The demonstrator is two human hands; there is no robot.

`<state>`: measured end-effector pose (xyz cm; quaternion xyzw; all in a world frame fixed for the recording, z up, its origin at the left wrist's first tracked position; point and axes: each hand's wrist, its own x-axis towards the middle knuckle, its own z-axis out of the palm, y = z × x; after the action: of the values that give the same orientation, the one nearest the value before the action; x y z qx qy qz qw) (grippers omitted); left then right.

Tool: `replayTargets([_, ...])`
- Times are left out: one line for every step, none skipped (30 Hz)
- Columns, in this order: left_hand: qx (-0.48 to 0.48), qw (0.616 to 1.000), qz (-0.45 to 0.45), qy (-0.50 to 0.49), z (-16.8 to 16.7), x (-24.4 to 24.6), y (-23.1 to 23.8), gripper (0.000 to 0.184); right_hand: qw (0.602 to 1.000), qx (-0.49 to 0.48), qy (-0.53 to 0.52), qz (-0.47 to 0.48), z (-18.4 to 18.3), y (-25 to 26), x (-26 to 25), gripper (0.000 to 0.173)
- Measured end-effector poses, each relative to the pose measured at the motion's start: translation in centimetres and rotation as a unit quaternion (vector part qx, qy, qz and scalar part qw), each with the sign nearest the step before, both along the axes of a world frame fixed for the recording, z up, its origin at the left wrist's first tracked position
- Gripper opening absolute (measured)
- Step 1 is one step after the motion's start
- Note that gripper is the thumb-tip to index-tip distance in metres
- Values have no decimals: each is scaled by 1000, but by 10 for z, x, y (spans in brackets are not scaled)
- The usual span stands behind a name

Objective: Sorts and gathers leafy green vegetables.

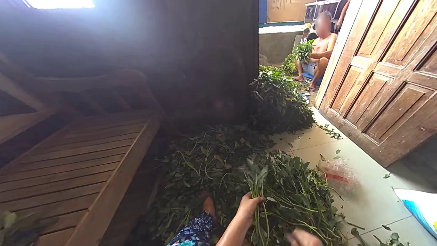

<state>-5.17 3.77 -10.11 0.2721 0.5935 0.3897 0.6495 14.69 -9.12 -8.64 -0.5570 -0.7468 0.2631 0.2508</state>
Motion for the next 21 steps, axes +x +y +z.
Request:
replayTargets([-4,1000,-24,-7,4,2,-4,35,998,4,36,-46,7,16,3,27])
replayTargets([-6,999,-46,-17,8,4,-9,34,995,23,64,-74,8,33,4,25])
replayTargets([-4,998,-63,-27,13,7,-13,34,993,41,76,-85,3,49,2,25])
replayTargets([0,997,-72,-36,19,9,-16,33,993,27,80,-77,0,61,-2,28])
replayTargets([4,996,-73,-44,24,11,-18,33,995,-12,76,-58,-1,68,-8,32])
replayTargets([7,996,-67,-51,28,11,-19,33,996,-47,68,-40,-1,71,-16,34])
replayTargets([12,997,-61,-54,30,10,-18,33,996,-57,62,-30,-3,71,-24,34])
replayTargets([18,997,-53,-52,31,9,-17,33,997,-43,59,-27,-6,68,-30,31])
replayTargets([24,998,-42,-46,29,8,-17,33,998,-28,56,-24,-10,62,-36,29])
replayTargets([32,999,-25,-35,26,7,-17,32,998,-27,52,-15,-12,55,-40,28])
replayTargets([44,999,-2,-16,23,5,-15,32,998,-51,45,7,-12,47,-42,28])
replayTargets([62,998,31,7,21,0,-12,34,994,-97,25,45,-10,39,-44,29])
replayTargets([78,994,71,22,20,-6,-7,35,982,-167,-11,91,-9,31,-43,30])
replayTargets([86,990,112,18,22,-13,-1,36,955,-256,-60,137,-8,28,-39,34])
replayTargets([82,985,150,-8,27,-19,6,36,924,-325,-108,168,-12,27,-33,39])
replayTargets([62,980,182,-51,33,-23,10,33,902,-369,-147,171,-17,28,-25,44])
replayTargets([30,974,201,-98,39,-24,10,31,903,-369,-172,138,-21,30,-15,45])
replayTargets([-7,969,206,-134,42,-23,10,28,915,-348,-189,79,-22,38,-6,41])
replayTargets([-40,967,201,-154,44,-21,8,25,927,-313,-205,16,-22,50,1,38])
replayTargets([-59,966,193,-163,45,-18,7,22,935,-275,-223,-28,-23,61,7,36])
replayTargets([-58,967,187,-163,47,-16,6,21,935,-249,-247,-47,-26,70,12,35])
